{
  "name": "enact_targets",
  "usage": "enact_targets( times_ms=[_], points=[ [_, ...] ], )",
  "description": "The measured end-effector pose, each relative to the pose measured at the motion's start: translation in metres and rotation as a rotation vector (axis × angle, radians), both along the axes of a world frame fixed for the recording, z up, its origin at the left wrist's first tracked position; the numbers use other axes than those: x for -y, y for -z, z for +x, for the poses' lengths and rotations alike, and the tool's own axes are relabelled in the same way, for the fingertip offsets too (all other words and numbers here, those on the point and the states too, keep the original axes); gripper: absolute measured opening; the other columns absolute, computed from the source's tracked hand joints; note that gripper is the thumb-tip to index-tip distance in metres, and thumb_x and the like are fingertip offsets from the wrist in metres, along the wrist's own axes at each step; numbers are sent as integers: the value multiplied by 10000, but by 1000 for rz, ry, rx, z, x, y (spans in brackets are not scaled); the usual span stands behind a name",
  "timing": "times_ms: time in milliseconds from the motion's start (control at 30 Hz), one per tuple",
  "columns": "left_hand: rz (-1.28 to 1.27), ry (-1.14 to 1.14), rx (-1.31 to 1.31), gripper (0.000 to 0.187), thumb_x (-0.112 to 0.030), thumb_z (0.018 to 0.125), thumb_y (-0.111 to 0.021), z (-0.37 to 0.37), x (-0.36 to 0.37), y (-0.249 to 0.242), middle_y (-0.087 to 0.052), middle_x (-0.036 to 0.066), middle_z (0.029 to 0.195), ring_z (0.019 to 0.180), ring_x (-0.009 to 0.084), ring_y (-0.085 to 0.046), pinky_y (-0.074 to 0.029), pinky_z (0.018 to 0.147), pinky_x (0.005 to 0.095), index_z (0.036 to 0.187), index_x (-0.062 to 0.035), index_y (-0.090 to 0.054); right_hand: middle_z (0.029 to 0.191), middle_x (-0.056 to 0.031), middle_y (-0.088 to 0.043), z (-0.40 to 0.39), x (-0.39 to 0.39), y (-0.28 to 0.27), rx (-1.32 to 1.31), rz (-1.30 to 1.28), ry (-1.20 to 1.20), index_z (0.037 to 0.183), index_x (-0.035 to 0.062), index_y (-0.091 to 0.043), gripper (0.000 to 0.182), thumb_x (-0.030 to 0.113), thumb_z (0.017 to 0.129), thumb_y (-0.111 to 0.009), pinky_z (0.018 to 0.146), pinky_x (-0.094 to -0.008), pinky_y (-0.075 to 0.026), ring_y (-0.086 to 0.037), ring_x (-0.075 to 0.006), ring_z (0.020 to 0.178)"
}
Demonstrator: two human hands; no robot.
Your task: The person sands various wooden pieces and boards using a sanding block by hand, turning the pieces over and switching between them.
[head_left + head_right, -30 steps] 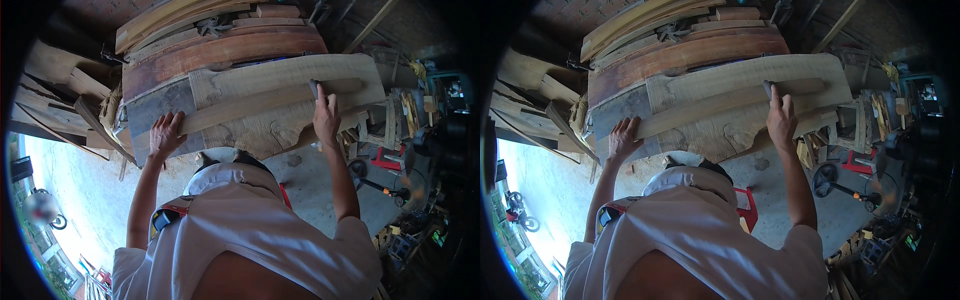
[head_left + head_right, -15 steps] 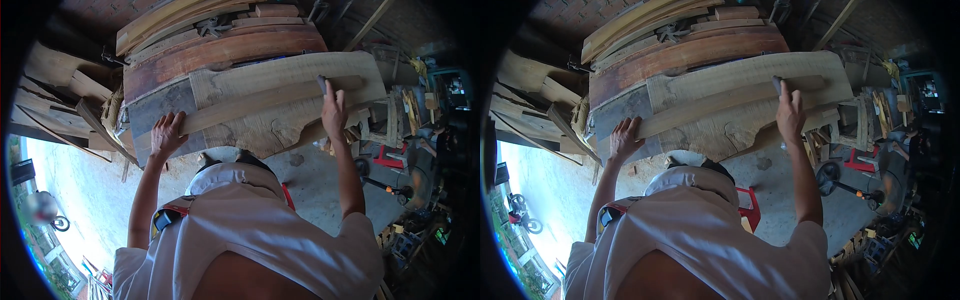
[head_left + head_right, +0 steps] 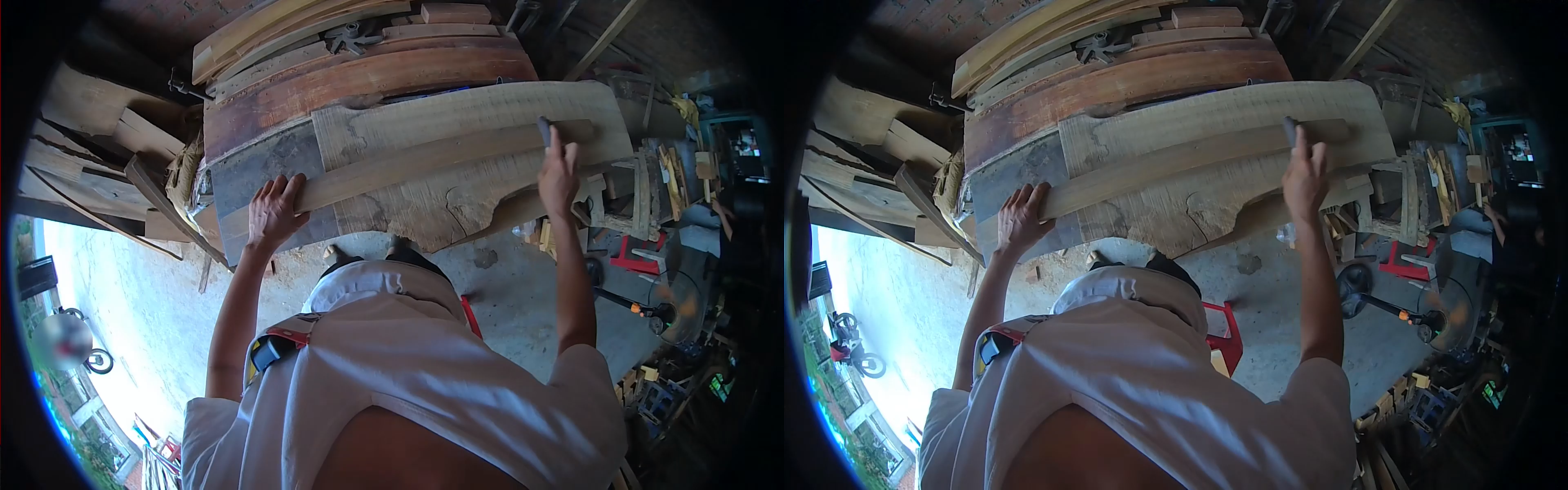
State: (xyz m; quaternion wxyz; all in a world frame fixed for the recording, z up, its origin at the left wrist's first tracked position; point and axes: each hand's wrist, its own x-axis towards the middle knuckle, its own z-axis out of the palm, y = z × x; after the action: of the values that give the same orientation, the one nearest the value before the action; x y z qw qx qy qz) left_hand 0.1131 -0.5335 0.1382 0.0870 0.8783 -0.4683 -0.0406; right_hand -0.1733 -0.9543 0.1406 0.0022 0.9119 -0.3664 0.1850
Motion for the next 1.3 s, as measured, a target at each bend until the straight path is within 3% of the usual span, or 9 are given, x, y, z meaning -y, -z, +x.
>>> enact_targets(
  times_ms=[167,433,633,667,833,967,1033,1133,1300],
  points=[
    [-11,-11,-3,592,-199,640,-811,1,0,-1,-563,74,946,900,293,-606,-506,811,425,1169,-163,-550,1136,-153,-495,-11,70,5,-63,-14,416,1414,131,-451,502,105,923,-553,778,-515,-526,-603,-379,1006],
    [11,-12,-19,726,-274,665,-828,2,-4,8,-571,79,1051,968,299,-593,-476,894,426,1314,-210,-511,956,-152,-490,83,-201,-1,54,145,-416,1365,87,-520,549,2,829,-602,677,-446,-537,-600,-337,860],
    [-18,46,240,993,-301,676,-846,4,-59,-11,-528,77,1237,1086,278,-551,-380,1023,444,1519,-310,-321,1015,-143,-497,43,-110,-15,-3,162,92,1377,114,-495,428,110,952,-546,684,-467,-528,-615,-349,872],
    [-41,37,281,936,-221,697,-813,7,-71,-8,-546,67,1190,1062,265,-558,-397,996,433,1505,-305,-350,1028,-146,-495,32,-90,-4,-7,42,130,1390,118,-478,452,109,945,-558,681,-462,-534,-628,-335,869],
    [-1,-21,207,902,-70,682,-725,23,-96,14,-570,41,1102,1030,238,-558,-418,956,400,1491,-288,-389,1006,-159,-518,96,-208,-5,63,124,-93,1355,73,-507,474,75,890,-603,665,-442,-542,-626,-366,863],
    [73,12,-28,881,-87,672,-725,27,-94,-20,-602,71,1080,1000,276,-599,-471,930,412,1478,-246,-407,966,-137,-495,145,-313,-10,137,210,-580,1364,79,-508,517,59,860,-621,631,-402,-546,-615,-321,811],
    [100,25,-167,872,-106,666,-727,34,-96,-25,-631,97,1066,980,297,-628,-498,916,417,1473,-214,-416,955,-135,-490,149,-316,-21,200,301,-578,1385,92,-493,532,62,870,-621,641,-416,-525,-606,-324,806],
    [199,198,-830,847,-209,617,-746,48,-105,-17,-694,216,1013,961,350,-675,-525,921,432,1407,-86,-468,947,-131,-485,144,-308,-21,225,363,-526,1401,106,-485,539,68,881,-621,652,-432,-502,-596,-321,800],
    [233,187,-802,801,-222,605,-755,57,-98,-7,-657,210,1077,1020,362,-637,-504,926,433,1352,-70,-512,935,-133,-494,128,-304,-3,-8,103,-552,1375,123,-522,512,122,878,-644,616,-468,-491,-610,-334,730]
  ],
)
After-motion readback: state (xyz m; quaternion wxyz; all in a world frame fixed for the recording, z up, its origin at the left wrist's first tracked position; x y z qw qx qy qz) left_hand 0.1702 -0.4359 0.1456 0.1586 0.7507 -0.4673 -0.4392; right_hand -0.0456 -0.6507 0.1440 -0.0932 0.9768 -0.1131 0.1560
